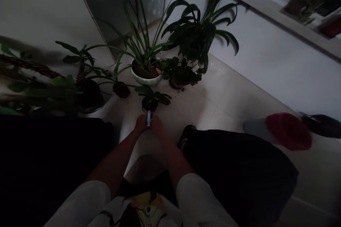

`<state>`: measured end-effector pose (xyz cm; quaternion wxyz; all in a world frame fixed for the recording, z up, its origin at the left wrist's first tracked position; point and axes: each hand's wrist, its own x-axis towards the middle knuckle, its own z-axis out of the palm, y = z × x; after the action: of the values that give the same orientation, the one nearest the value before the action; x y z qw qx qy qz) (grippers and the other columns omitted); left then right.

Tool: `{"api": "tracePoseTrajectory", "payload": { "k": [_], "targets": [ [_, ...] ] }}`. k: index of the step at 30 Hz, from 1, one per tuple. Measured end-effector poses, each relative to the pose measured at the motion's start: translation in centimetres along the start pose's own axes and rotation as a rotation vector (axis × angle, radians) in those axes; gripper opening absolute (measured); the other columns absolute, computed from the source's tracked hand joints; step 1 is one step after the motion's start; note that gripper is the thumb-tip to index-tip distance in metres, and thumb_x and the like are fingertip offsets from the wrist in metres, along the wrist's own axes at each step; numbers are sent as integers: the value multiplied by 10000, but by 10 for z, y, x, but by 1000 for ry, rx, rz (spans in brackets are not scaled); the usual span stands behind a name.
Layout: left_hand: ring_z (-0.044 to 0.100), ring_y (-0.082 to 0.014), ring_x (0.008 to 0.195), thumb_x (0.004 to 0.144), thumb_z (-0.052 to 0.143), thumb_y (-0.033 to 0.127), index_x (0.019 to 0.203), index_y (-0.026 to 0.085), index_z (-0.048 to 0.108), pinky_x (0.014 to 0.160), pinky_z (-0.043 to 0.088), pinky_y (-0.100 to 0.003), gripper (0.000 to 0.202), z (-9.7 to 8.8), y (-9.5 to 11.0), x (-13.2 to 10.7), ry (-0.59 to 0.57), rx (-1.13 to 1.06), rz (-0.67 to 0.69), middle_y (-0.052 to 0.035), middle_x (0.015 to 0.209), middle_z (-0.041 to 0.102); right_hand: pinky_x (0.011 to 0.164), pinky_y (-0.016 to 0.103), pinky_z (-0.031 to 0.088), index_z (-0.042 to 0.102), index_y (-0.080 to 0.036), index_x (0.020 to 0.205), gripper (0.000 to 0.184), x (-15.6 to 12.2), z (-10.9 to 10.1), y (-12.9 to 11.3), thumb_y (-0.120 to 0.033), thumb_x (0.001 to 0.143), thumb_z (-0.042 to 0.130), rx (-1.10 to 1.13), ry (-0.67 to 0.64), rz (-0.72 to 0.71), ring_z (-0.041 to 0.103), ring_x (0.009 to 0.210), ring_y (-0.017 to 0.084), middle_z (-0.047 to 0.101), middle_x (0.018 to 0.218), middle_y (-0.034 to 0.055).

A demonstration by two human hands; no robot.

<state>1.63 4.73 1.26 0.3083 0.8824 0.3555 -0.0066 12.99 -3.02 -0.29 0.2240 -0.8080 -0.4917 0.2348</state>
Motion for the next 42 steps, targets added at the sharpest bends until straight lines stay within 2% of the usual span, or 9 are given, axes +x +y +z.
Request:
{"api": "tracePoseTrajectory", "payload": {
  "k": [5, 12, 18, 22, 27, 31, 36, 39, 42],
  "targets": [
    [618, -409, 1231, 699, 835, 301, 1252, 119, 674, 1036, 469, -444, 604, 0, 4, -8, -5, 33, -67, -189, 1224, 716, 978, 450, 587, 685, -147, 1183, 249, -7, 1, -3, -328, 1013, 687, -32, -58, 25, 691, 1091, 227, 704, 1182, 81],
    [575, -398, 1309, 716, 840, 346, 1494, 142, 504, 1063, 449, -421, 871, 0, 3, -12, 22, 60, -122, -206, 1429, 604, 1003, 470, 578, 655, -152, 1286, 330, 9, -2, -15, -331, 1011, 690, 5, -123, -84, 677, 1157, 247, 680, 1283, 100],
    [628, -397, 1179, 727, 826, 298, 1263, 125, 637, 986, 480, -423, 594, -4, -2, -15, -7, 101, -174, -187, 1223, 685, 970, 452, 595, 677, -143, 1220, 279, 2, 0, -18, -332, 1016, 686, -8, -131, -65, 693, 1106, 232, 699, 1220, 90],
    [611, -409, 1223, 752, 796, 268, 1365, 108, 592, 1014, 479, -452, 665, 3, -6, -18, 4, 103, -192, -215, 1313, 654, 977, 455, 596, 680, -146, 1226, 280, 1, 0, -20, -329, 1015, 689, 8, -138, -121, 693, 1119, 234, 699, 1234, 90],
    [520, -430, 1385, 706, 848, 296, 1492, 107, 519, 1136, 425, -464, 873, 9, -9, -11, 33, 80, -153, -232, 1459, 590, 987, 467, 592, 657, -147, 1285, 318, 8, -2, -21, -313, 1016, 687, 1, -113, -156, 689, 1134, 242, 686, 1270, 96],
    [538, -419, 1381, 680, 856, 290, 1467, 134, 560, 1142, 434, -448, 855, 12, -14, -12, 52, 61, -151, -208, 1447, 613, 995, 471, 584, 667, -146, 1265, 322, 8, -1, -20, -339, 1009, 695, -32, -127, -153, 684, 1142, 252, 687, 1260, 92],
    [613, -436, 1276, 722, 797, 309, 1406, 110, 613, 1048, 502, -490, 736, 20, -19, -21, 59, 54, -176, -208, 1313, 693, 991, 467, 581, 687, -142, 1192, 273, 2, 4, -19, -349, 1015, 686, -39, -146, -124, 688, 1115, 235, 700, 1214, 90],
    [606, -437, 1292, 751, 759, 309, 1381, 118, 638, 1074, 487, -506, 670, 24, -17, -20, 75, 43, -141, -212, 1337, 685, 1035, 496, 561, 677, -147, 1248, 309, -1, 4, -17, -347, 1011, 691, -7, -123, -108, 674, 1174, 254, 687, 1275, 99],
    [548, -440, 1372, 719, 780, 305, 1425, 111, 609, 1147, 434, -512, 752, 24, -9, -11, 104, 19, -68, -226, 1428, 634, 1074, 525, 533, 638, -163, 1341, 380, -5, -1, -12, -355, 1016, 681, 24, -60, -49, 651, 1230, 272, 657, 1353, 111]
  ]
}}
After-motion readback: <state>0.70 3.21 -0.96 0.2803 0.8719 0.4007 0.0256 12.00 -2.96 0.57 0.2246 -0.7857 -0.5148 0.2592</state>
